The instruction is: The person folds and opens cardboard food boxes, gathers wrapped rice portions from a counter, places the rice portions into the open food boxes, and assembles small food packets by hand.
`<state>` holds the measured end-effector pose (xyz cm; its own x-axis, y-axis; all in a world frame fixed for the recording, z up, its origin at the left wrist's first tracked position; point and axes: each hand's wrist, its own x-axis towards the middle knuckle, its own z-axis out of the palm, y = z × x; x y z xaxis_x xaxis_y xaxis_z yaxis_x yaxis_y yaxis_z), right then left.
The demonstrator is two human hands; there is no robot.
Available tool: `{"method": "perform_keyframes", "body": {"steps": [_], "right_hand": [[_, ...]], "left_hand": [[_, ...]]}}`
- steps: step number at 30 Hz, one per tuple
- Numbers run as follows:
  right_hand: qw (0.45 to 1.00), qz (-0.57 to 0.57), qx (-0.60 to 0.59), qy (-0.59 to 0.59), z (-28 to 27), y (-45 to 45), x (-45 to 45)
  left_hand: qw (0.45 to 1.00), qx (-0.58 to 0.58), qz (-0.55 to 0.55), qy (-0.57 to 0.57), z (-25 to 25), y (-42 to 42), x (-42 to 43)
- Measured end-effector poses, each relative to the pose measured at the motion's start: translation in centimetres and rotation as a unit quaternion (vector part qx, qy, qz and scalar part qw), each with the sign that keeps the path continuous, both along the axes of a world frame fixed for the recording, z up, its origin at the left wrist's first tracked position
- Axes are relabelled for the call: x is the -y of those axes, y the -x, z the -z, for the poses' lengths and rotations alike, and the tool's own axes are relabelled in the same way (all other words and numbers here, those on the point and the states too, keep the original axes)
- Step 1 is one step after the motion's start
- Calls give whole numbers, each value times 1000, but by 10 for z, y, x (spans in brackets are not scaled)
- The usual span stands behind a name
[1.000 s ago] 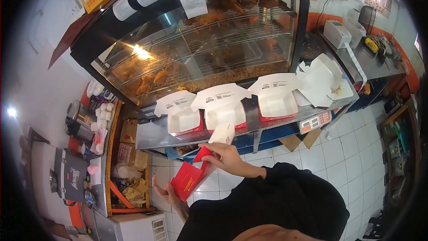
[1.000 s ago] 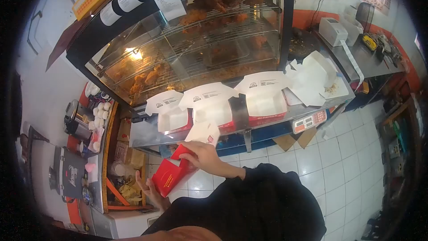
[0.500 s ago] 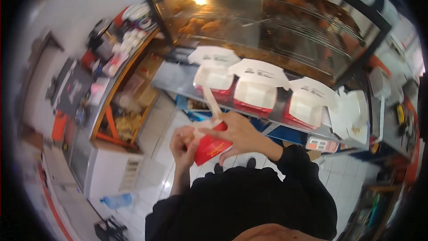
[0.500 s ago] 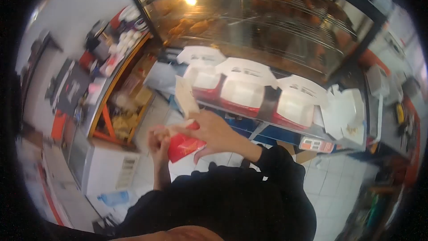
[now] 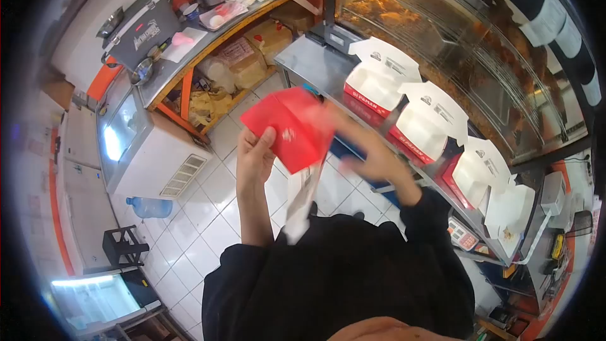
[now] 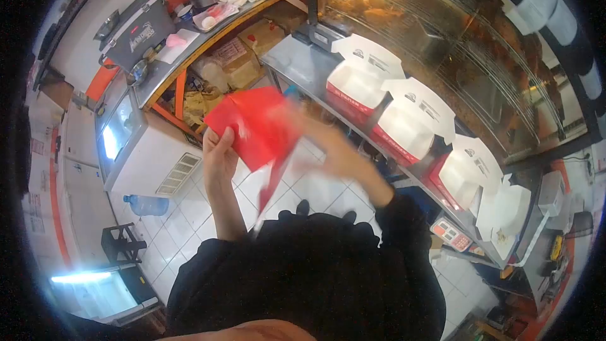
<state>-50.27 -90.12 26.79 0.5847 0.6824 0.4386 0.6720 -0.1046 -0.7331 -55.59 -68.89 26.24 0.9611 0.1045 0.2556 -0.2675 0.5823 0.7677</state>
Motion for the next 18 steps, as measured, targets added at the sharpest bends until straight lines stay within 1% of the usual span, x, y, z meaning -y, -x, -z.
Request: {"method": "perform_keyframes", "body": {"steps": [1,2,3,4,5,6,7,8,9,10,12,13,15,16,17,18], "right_hand": [[990,-126,-63,-11,-13,19,-11],[990,-124,-63,-11,-11,23,-23],[993,-74,92,16,-7,26,-35],[969,-19,242,44,-3,29,-45],[970,-11,239,44,2,28,-54],[968,18,245,-44,7,25,-64],[959,47,248,-130,11,23,-72],[946,72,290,-125,8,20,-78],[946,83,287,-124,8,20,-82],[955,128,239,-117,7,21,-85],[964,197,159,-81,4,20,-92],[963,207,157,-78,5,18,-94],[975,120,179,-44,7,15,-97],[972,83,207,-66,13,12,-95],[972,95,205,-66,14,12,-97],[968,135,206,-39,14,11,-99]], "left_hand": [[1000,2,-2,2,0,-2,-6],[1000,-18,-10,21,1,-3,-12],[998,-40,-15,39,2,-3,-18],[998,-45,-8,37,3,-1,-18],[994,-57,-38,84,2,1,-12],[987,-67,-67,130,1,2,-5],[990,-58,-99,84,2,2,2],[988,-82,-122,56,8,2,3],[987,-95,-127,39,17,2,2],[985,-108,-133,23,26,2,1],[992,-62,-113,-2,38,1,-2],[993,-48,-104,-10,38,0,-4],[987,-68,-128,69,19,-16,-7],[988,-102,-99,60,24,-24,-21],[989,-105,-89,56,24,-26,-22],[985,-141,-68,73,22,-28,-20]]}}
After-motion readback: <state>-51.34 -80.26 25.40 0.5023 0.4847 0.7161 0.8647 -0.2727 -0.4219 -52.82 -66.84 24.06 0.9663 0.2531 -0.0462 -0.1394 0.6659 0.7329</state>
